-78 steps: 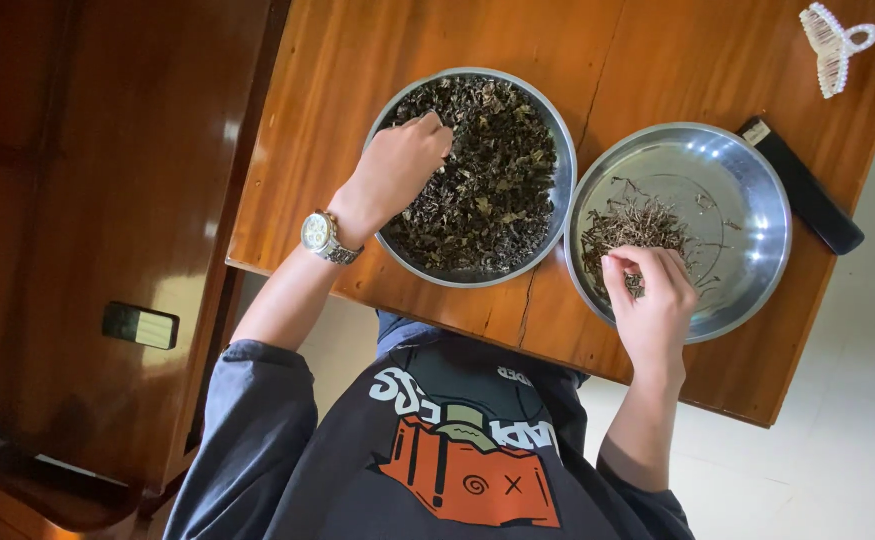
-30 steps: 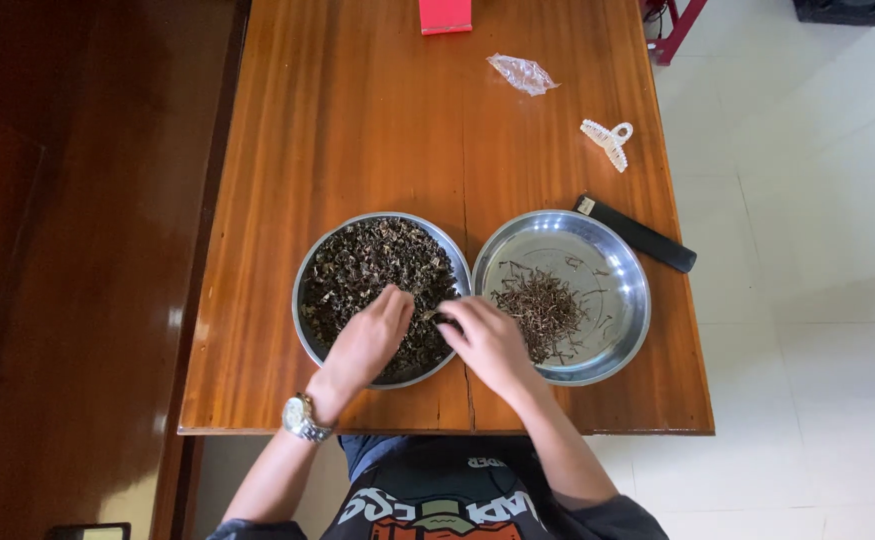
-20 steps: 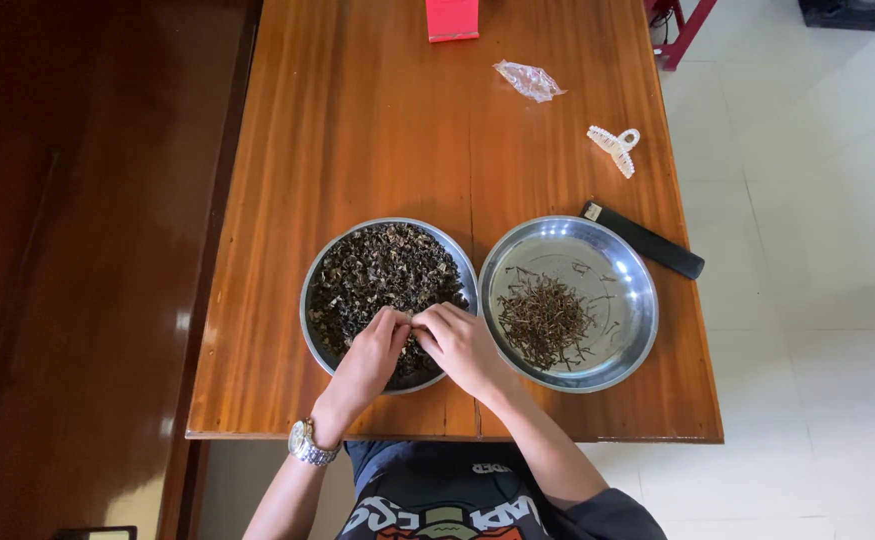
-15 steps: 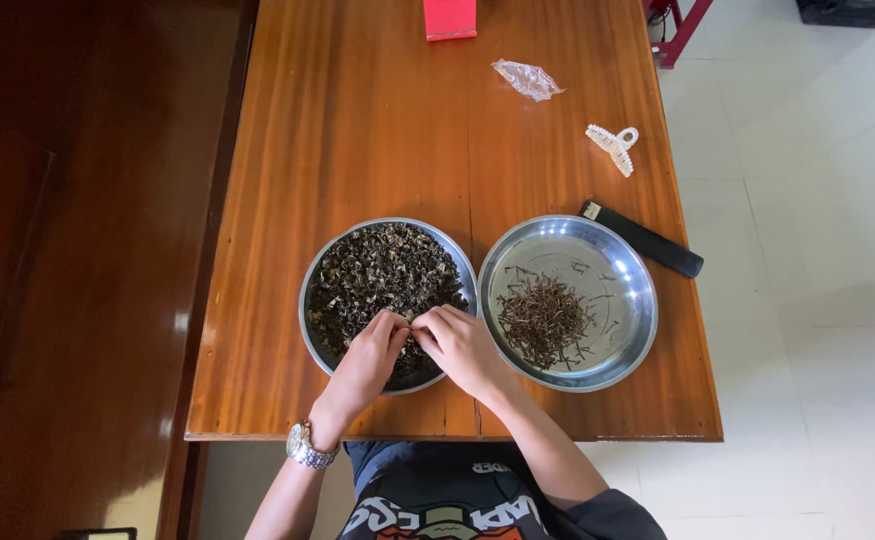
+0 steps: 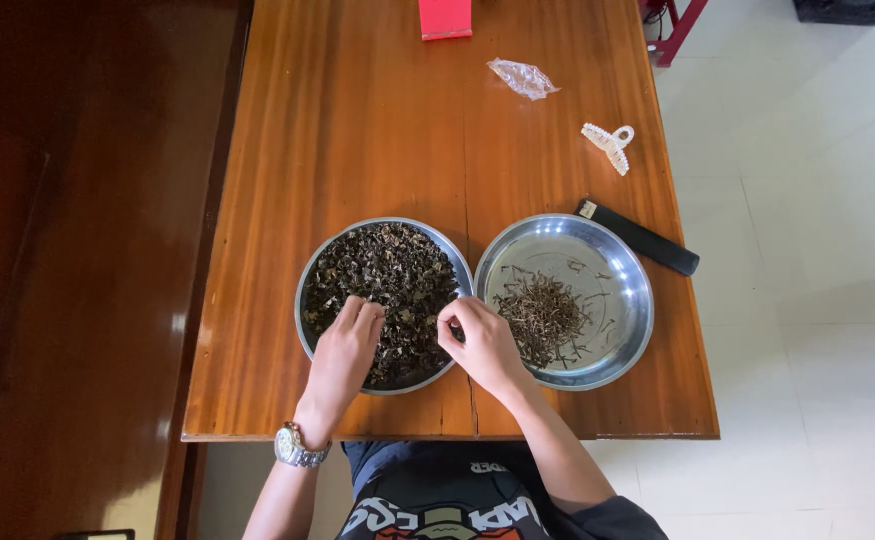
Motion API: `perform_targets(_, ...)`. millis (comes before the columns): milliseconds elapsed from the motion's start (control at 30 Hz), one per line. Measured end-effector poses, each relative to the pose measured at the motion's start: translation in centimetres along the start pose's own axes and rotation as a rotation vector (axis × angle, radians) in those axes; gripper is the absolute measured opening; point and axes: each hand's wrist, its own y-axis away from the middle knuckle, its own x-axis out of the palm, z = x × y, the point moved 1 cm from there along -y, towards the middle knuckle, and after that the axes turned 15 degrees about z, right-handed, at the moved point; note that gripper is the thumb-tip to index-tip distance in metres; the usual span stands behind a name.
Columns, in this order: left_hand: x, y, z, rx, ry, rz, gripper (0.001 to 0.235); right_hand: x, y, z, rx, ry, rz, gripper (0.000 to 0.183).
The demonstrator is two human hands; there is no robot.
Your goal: The person sorts dried plant material by hand, picking pieces from a large metal bowl and placing them into a smaller metal bowl. The person briefly uses a remote control while continuing to sort the material.
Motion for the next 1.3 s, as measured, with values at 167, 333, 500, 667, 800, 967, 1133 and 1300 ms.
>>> perform_targets(167,0.3,0.3,-2.8,0.018,0.298,0.025,0.016,-0.3,-0.2,1.5,-0.04,-0.164,0.05,0.008)
perform_targets(333,0.8,0.4,-3.7,0.031,0.565,0.058,0.014,-1.1,-0.5,3.4,-0.091,-0.108,0.049,0.01)
perform_targets(500,1.9,0.6,-3.1,0.009,0.62,0.039,0.014,-1.1,-0.2,3.1,-0.107,-0.106,0.043,0.009)
perform_targets(667,1.5,0.7,-3.0,0.004,0.601,0.019,0.013,-1.5,-0.3,3.7,-0.099,-0.117,0.08,0.005)
perform_targets(800,0.9,0.9,-3.6,-0.017,0.581,0.012,0.006,-1.4,-0.2,3.7,-0.071,-0.129,0.113,0.005)
perform_targets(967,0.6,1.0,-3.9,-0.023,0.596,-0.01,0.006,-1.4,-0.4,3.6,-0.025,-0.164,0.16,0.009)
perform_targets(1133,0.8,1.2,-3.9,0.025,0.591,-0.074,0.005,-2.5,-0.8,4.5,0.045,-0.419,0.212,0.015)
perform_targets(1300,0.9,1.6,-3.8,0.029,0.502,-0.103,0.007,-1.7,-0.4,3.7,0.079,-0.501,0.23,0.01)
